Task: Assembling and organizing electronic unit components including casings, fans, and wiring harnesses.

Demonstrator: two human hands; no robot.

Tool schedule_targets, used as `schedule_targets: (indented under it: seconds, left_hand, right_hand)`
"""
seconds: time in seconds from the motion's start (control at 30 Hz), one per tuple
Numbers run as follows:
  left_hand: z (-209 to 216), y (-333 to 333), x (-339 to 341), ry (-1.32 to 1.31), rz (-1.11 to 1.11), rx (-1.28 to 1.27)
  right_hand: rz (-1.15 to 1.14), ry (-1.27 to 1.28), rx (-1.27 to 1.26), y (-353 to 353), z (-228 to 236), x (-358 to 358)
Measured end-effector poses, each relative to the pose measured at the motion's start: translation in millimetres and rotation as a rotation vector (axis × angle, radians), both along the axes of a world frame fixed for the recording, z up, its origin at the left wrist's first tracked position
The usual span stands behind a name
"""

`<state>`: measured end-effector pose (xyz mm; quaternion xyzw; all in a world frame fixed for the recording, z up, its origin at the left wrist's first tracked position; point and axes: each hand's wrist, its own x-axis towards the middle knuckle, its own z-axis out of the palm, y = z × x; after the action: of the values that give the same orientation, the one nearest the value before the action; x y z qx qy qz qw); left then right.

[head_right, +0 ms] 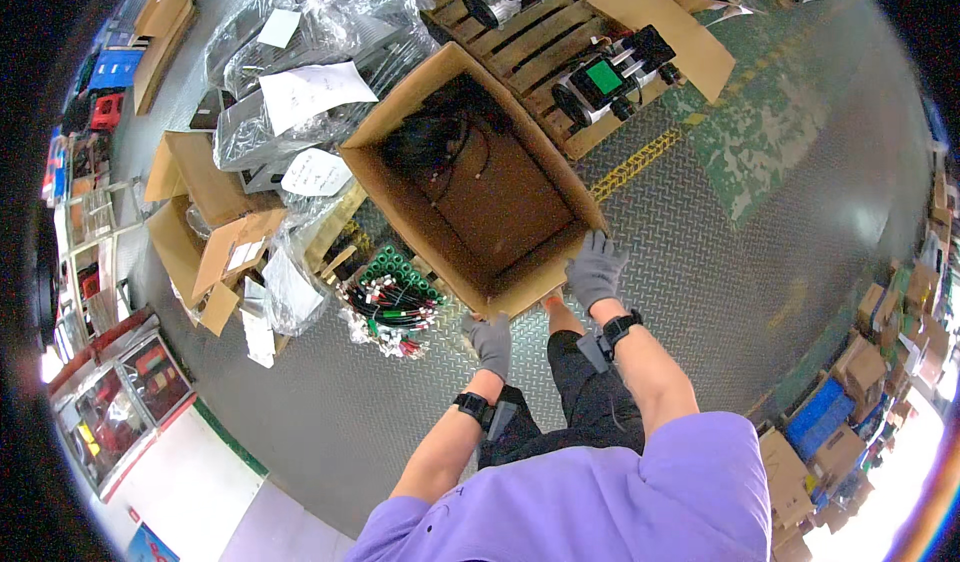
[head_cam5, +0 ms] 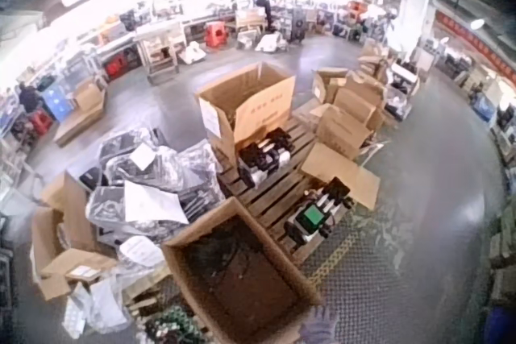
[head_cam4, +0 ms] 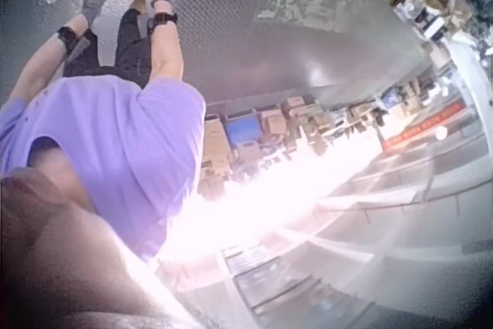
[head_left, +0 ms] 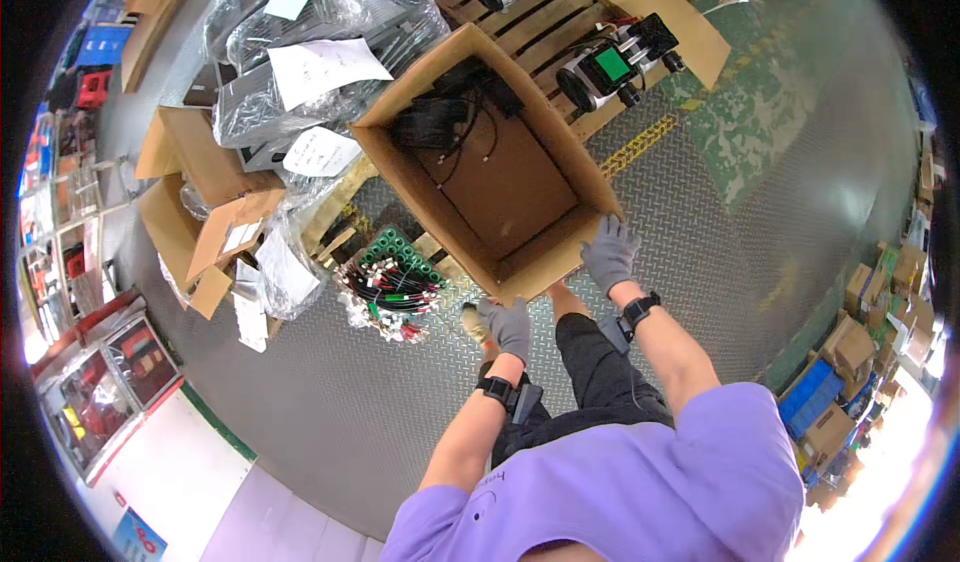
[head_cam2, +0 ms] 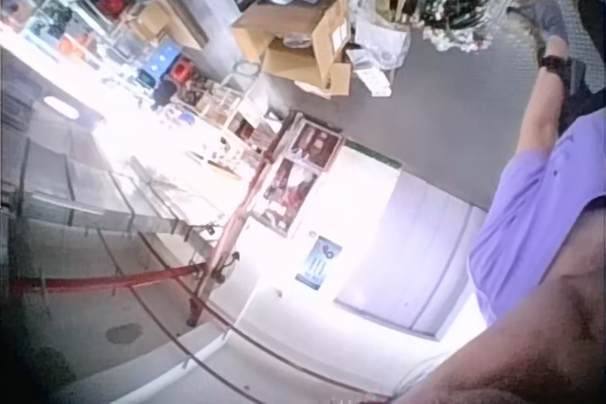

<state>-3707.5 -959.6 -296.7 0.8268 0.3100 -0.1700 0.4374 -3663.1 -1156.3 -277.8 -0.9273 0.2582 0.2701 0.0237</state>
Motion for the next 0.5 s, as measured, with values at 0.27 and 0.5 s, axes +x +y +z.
schedule_targets:
  seconds: [0.27, 0.5]
  left_hand:
    - [-14, 29, -4, 0.588, 0.366, -0.781]
    - [-14, 21, 13, 0.698, 0.347, -0.662]
  right_hand:
    - [-0.238, -0.348, 0.052, 7, 10, 4]
    - [-1.127, -0.310, 0.808, -20, -60, -9]
